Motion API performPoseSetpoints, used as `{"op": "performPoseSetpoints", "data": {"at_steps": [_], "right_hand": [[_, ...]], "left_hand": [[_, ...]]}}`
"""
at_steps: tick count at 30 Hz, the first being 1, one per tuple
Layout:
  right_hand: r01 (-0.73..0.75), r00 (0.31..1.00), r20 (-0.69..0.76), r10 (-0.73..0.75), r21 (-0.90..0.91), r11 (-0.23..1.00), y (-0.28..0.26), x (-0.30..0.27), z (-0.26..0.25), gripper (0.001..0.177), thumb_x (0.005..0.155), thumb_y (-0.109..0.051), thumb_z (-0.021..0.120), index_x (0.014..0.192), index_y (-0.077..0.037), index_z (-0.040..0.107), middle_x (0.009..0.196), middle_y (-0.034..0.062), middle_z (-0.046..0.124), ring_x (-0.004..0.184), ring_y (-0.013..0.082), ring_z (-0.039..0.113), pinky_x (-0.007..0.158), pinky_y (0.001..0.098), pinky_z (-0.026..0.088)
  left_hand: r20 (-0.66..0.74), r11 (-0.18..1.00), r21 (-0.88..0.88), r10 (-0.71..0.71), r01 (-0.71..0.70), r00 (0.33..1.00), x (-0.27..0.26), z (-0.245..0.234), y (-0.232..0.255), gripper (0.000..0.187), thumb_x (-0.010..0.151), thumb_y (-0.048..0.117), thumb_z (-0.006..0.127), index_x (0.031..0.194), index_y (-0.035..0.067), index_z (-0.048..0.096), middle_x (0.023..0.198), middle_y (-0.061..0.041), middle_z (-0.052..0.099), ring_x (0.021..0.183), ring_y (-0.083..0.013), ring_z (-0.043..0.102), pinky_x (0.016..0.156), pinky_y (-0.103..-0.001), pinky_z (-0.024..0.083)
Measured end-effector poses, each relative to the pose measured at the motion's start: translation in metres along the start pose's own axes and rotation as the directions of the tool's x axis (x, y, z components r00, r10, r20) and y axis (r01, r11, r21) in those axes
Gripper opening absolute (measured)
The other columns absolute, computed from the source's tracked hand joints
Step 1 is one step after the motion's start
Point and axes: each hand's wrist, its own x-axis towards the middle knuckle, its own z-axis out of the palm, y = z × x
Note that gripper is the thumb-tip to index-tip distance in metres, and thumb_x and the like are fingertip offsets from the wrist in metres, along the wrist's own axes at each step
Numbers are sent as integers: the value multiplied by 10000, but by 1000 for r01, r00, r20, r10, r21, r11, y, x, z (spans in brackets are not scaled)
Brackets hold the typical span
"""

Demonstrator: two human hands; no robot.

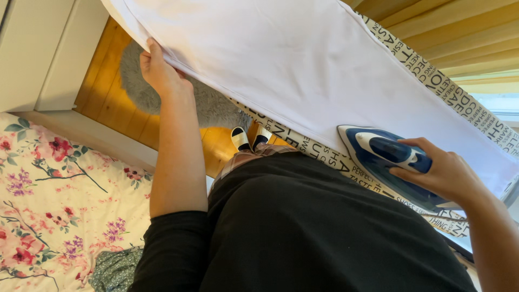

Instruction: The person irons a white garment on an ironing board using an iron, smoothing different sections of the fabric and turning the garment over to iron both sides.

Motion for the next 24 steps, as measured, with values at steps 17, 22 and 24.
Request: {"op": "performPoseSetpoints", "data": {"at_steps": [17, 22, 24], "right_hand": [[170, 985, 0, -172, -165, 972, -145, -7, -35, 685, 818, -686, 621, 1447, -440, 507, 795, 121, 722, 817, 323, 705, 697, 424, 498], [172, 983, -35, -181, -172, 970, -204, -14, -39, 648, 816, -681, 619, 1409, -437, 532, 830, 130, 751, 882, 344, 718, 753, 433, 496], [158, 986, -29, -164, -148, 976, -236, -23, -45, 658, 822, -674, 612, 1427, -431, 522, 889, 113, 764, 892, 330, 717, 747, 429, 500]], "left_hand": [[79, 995, 58, -80, 75, 994, -10, -3, 34, 370, 916, 297, 698, 680, 171, 444, 548, 26, 455, 481, -121, 452, 455, -313, 427], [183, 967, 110, -246, 229, 952, 33, -9, 51, 217, 833, 288, 781, 845, 174, 597, 869, -51, 759, 805, -188, 754, 588, -348, 627], [203, 955, 139, -287, 262, 936, 46, 1, 71, 245, 809, 304, 794, 866, 185, 588, 874, -36, 747, 793, -182, 742, 584, -359, 623]]}}
